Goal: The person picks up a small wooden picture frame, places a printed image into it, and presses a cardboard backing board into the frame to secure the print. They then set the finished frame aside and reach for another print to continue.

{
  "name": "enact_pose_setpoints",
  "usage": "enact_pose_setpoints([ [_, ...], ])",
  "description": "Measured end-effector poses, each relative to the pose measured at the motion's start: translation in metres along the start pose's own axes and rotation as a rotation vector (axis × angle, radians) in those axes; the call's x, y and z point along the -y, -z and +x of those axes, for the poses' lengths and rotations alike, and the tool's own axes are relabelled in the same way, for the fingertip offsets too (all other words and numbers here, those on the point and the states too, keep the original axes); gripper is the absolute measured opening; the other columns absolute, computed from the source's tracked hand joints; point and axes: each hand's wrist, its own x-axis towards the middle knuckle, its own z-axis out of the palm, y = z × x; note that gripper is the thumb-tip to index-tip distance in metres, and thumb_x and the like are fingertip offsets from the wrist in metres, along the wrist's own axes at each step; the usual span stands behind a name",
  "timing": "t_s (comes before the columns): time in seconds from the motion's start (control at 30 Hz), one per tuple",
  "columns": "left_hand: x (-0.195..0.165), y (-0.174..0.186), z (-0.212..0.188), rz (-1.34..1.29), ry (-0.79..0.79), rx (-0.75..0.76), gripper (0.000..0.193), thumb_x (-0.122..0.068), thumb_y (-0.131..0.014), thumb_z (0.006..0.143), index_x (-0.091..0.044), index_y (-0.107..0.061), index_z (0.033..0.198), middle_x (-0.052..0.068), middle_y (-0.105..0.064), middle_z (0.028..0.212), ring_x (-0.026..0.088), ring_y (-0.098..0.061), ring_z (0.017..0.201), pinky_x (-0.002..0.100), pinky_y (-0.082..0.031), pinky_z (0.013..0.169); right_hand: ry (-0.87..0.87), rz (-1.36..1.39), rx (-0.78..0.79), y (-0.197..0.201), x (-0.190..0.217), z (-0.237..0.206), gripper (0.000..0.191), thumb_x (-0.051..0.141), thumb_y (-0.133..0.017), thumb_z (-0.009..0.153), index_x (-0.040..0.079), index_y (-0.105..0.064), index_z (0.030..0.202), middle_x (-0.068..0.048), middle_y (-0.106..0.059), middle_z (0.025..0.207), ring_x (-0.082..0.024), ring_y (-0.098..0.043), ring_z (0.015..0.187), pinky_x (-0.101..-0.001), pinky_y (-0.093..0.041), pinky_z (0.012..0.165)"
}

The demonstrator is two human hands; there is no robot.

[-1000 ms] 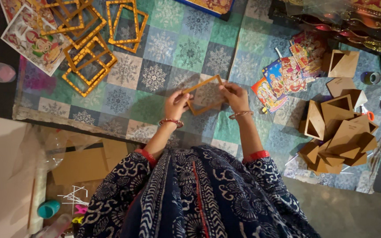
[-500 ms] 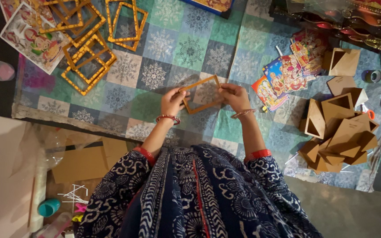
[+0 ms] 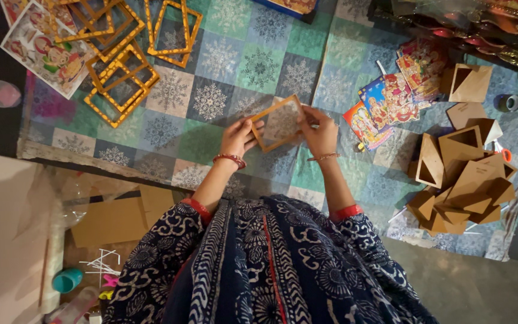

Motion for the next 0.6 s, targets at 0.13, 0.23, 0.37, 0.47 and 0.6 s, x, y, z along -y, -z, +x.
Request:
enact_pose_setpoints([
  [0.13,-0.001,0.006,0.002,-0.06,0.035,0.002,0.033,-0.026,-0.056,0.105,-0.005,-0.06,0.13,0.013,-0.072,0.127,0.027,-0.071,0.116,0.042,-0.058,0.097,0.179,-0.181,-0.115,-0.006,0.027,-0.006,0.025,0.007,-0.074,0.088,0.012,-0.079,0.112,-0.014,-0.075,0.102,-0.028,-0.074,0.09,-0.0386,-0.059,0.079],
  [0.23,0.0,0.01,0.004,-0.105,0.047,0.004,0.034,-0.025,-0.055,0.105,-0.004,-0.058,0.132,0.014,-0.07,0.131,0.027,-0.07,0.119,0.042,-0.058,0.098,0.205,-0.194,-0.114,-0.01,0.036,-0.009,0.027,0.007,-0.077,0.084,0.01,-0.078,0.111,-0.014,-0.073,0.1,-0.03,-0.071,0.087,-0.0407,-0.058,0.078],
  [0.37,-0.002,0.014,0.004,-0.072,0.035,-0.015,0.034,-0.023,-0.055,0.105,-0.004,-0.056,0.133,0.014,-0.068,0.134,0.027,-0.068,0.12,0.041,-0.057,0.099,0.208,-0.232,-0.122,-0.015,0.041,-0.01,0.033,0.009,-0.08,0.081,0.007,-0.075,0.114,-0.015,-0.07,0.098,-0.031,-0.069,0.087,-0.0412,-0.056,0.078],
  [0.47,-0.003,0.013,0.003,-0.077,0.011,-0.043,0.034,-0.021,-0.056,0.105,-0.002,-0.057,0.133,0.015,-0.069,0.133,0.028,-0.069,0.12,0.043,-0.058,0.1,0.216,-0.232,-0.135,-0.018,0.04,-0.013,0.035,0.01,-0.081,0.083,0.007,-0.074,0.117,-0.015,-0.069,0.1,-0.031,-0.068,0.087,-0.0419,-0.055,0.078],
  [0.6,-0.004,0.012,-0.001,-0.044,-0.024,-0.065,0.033,-0.02,-0.055,0.105,-0.002,-0.056,0.133,0.015,-0.07,0.131,0.028,-0.07,0.119,0.044,-0.057,0.1,0.139,-0.15,-0.075,-0.02,0.025,-0.012,0.032,0.013,-0.08,0.085,0.006,-0.074,0.116,-0.014,-0.07,0.096,-0.026,-0.069,0.081,-0.0373,-0.056,0.074],
])
